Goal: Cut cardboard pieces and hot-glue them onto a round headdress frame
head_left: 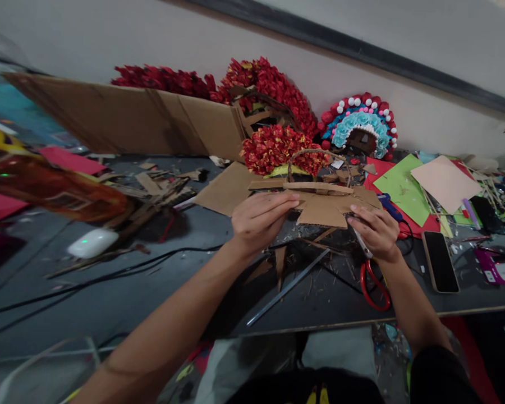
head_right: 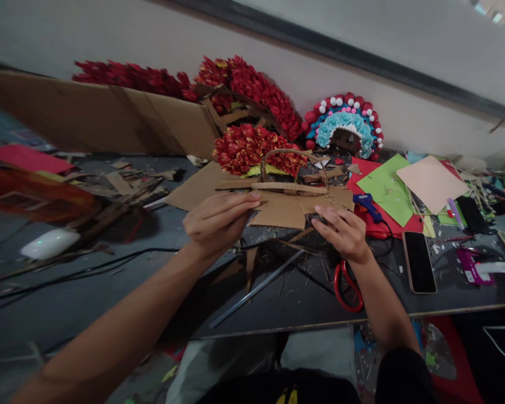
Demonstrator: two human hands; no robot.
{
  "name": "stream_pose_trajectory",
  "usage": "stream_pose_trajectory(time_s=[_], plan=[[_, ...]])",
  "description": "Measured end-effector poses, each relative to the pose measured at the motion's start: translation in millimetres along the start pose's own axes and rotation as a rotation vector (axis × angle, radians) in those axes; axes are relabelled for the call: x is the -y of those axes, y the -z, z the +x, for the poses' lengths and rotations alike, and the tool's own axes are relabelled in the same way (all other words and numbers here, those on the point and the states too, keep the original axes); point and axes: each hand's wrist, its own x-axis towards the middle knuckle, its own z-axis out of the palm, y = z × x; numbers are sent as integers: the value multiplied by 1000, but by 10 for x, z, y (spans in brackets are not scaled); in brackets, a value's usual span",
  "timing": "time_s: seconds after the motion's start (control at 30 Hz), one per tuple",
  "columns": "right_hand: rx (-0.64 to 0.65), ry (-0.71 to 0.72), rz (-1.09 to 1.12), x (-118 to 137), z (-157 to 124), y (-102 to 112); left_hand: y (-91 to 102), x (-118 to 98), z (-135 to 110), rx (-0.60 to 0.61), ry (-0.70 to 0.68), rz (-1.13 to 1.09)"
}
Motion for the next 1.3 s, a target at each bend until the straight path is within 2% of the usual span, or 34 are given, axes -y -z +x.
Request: stream_pose_trajectory(time_s=[0.3, 0.43, 0.63, 0.93, 1.03, 1.2, 1.3], plan=[[-104, -119, 100, 16, 61, -133, -13, 10, -13, -3, 15, -10], [-91, -97, 98, 35, 86, -123, -14, -4, -16, -4, 20, -10], [9, -75, 52, 104, 83, -77, -20, -17, -44, 36, 21, 23], [-19, -69, 92, 102, 95, -92, -46, -3, -67, 8, 56, 11], [-44, -139, 145, 101, 88, -113, -57, 17, -84, 4, 56, 15], [-110, -378, 279, 113, 39, -117, -73, 39, -123, 10, 61, -7], [-78, -447, 319, 110, 22, -105, -77, 53, -154, 50, 61, -11]])
